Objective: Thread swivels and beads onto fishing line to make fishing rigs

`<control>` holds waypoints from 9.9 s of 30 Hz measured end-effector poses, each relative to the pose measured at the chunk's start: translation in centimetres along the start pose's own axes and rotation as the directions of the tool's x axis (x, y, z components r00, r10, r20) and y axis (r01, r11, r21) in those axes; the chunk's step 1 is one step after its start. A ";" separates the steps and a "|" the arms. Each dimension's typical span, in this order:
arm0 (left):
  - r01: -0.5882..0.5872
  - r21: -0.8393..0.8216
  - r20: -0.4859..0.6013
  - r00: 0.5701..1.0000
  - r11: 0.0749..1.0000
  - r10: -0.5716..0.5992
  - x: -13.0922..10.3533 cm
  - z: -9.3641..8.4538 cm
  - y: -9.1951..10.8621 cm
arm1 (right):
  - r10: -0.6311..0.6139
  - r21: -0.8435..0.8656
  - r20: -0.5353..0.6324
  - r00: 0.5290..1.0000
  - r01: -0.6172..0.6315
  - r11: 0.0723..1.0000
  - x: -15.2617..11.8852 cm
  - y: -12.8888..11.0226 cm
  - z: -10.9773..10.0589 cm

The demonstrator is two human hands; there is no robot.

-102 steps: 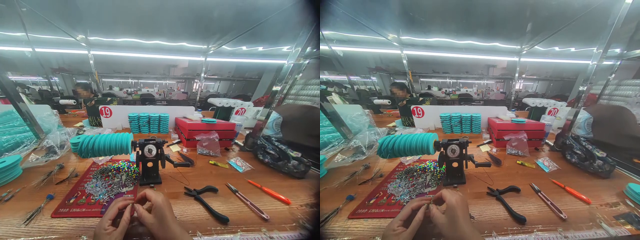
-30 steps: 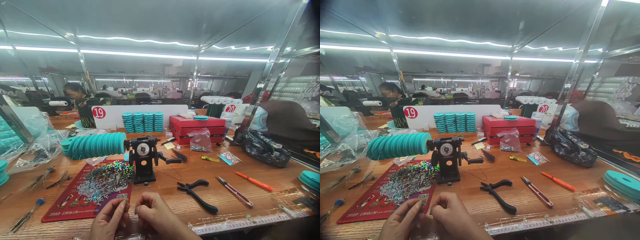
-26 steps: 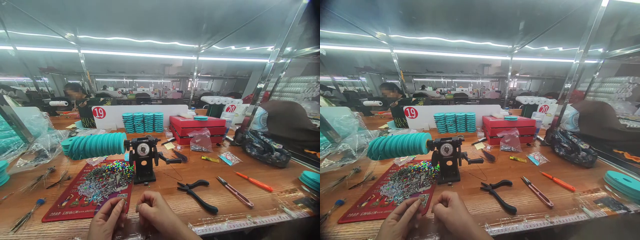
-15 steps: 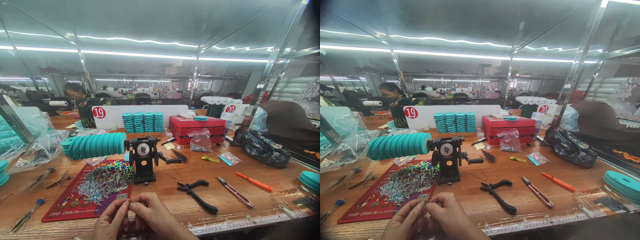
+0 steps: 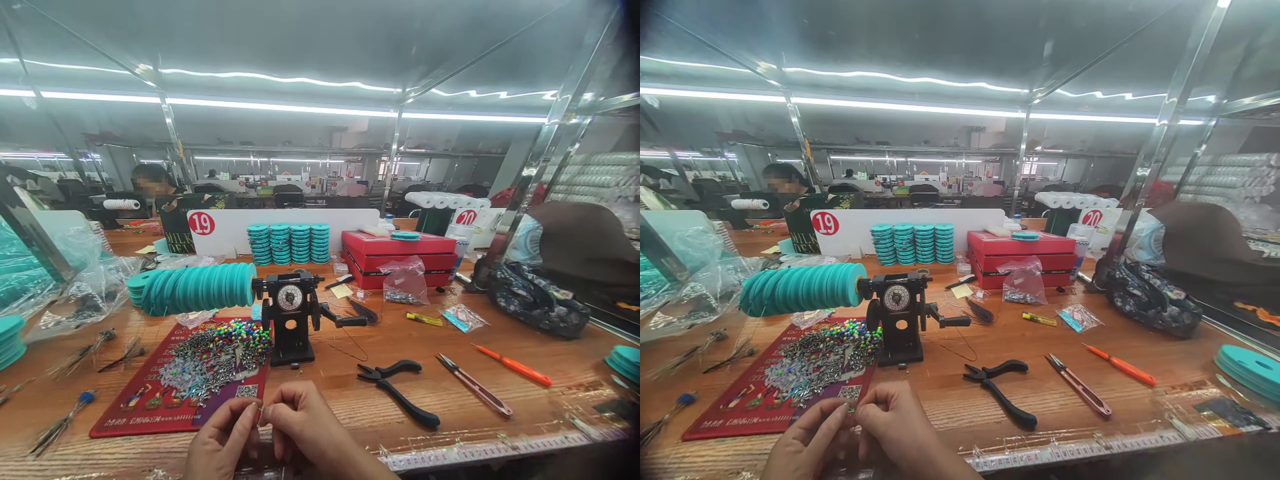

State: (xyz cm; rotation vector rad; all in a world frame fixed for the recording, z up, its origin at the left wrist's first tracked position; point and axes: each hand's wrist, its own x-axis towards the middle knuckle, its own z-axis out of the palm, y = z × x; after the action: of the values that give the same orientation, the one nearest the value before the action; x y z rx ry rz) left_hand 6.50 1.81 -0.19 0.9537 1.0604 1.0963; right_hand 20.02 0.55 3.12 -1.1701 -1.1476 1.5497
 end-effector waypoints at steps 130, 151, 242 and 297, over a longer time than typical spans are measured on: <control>-0.244 0.577 -0.208 0.879 0.779 0.429 0.9 -4.8 1.6 | -0.242 -0.318 -0.119 0.963 0.194 0.928 1.0 -0.1 2.5; -0.412 0.687 -0.137 0.735 0.598 0.664 -0.1 -3.8 1.1 | -0.217 -0.242 -0.087 0.972 0.190 0.952 0.8 -0.3 2.6; -0.708 0.706 0.404 0.408 0.004 0.819 2.6 -3.6 -0.7 | -0.215 -0.256 -0.271 0.938 0.145 0.956 0.0 -0.6 0.6; 0.189 -0.307 0.186 0.973 0.933 -0.136 2.2 4.0 2.9 | -0.423 -0.498 -0.292 0.858 0.241 0.833 -1.4 -0.2 -2.9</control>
State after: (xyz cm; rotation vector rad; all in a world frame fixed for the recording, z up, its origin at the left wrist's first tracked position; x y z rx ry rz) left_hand 10.01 4.25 3.13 0.6656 0.7814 0.9989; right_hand 23.16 -0.29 3.15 -1.4028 -1.3802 0.7431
